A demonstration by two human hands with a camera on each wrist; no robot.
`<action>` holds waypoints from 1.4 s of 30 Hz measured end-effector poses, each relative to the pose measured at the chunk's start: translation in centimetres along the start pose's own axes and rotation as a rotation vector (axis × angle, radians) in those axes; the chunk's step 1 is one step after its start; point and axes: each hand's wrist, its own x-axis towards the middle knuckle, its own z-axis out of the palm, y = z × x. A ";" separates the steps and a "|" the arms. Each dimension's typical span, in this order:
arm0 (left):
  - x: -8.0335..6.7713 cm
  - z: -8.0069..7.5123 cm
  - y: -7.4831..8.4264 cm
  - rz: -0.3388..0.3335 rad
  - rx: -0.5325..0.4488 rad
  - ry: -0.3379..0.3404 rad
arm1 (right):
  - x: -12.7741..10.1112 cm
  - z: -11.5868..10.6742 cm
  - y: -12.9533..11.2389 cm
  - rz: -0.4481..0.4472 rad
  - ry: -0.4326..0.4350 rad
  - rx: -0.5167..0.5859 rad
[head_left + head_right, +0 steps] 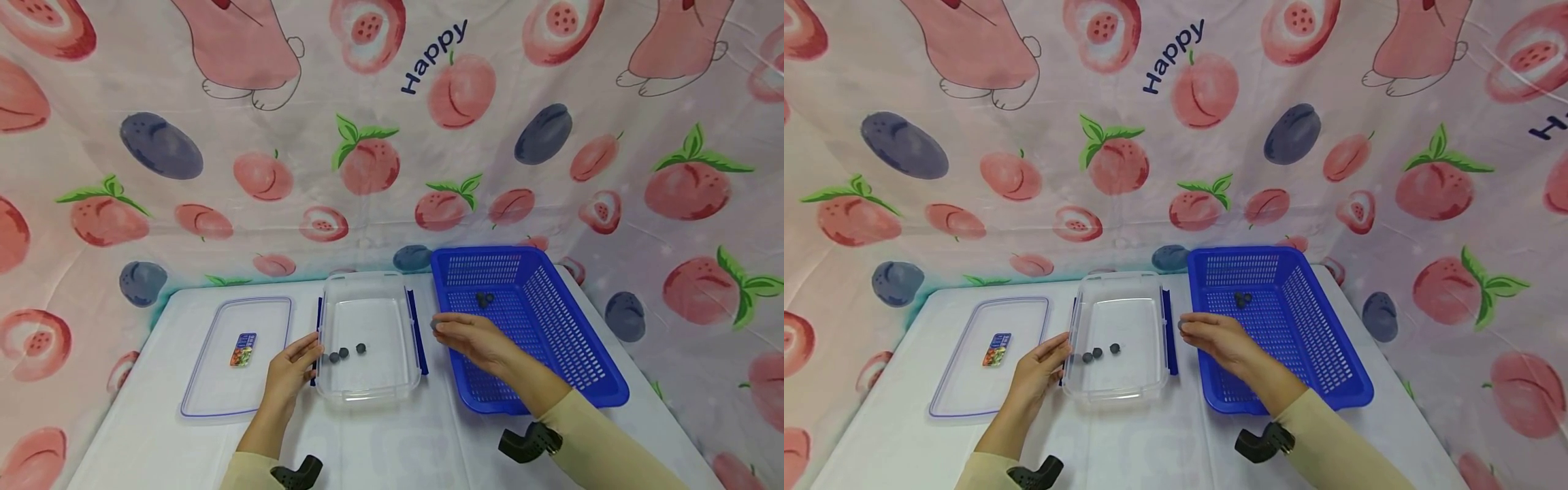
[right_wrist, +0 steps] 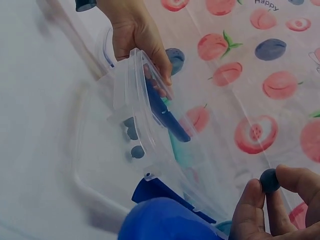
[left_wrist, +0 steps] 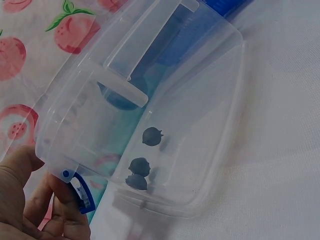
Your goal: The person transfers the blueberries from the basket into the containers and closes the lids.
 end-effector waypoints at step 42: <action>-0.1 0.0 -0.3 0.001 -0.027 -0.003 | 3.1 4.3 1.3 -0.001 -0.099 -0.097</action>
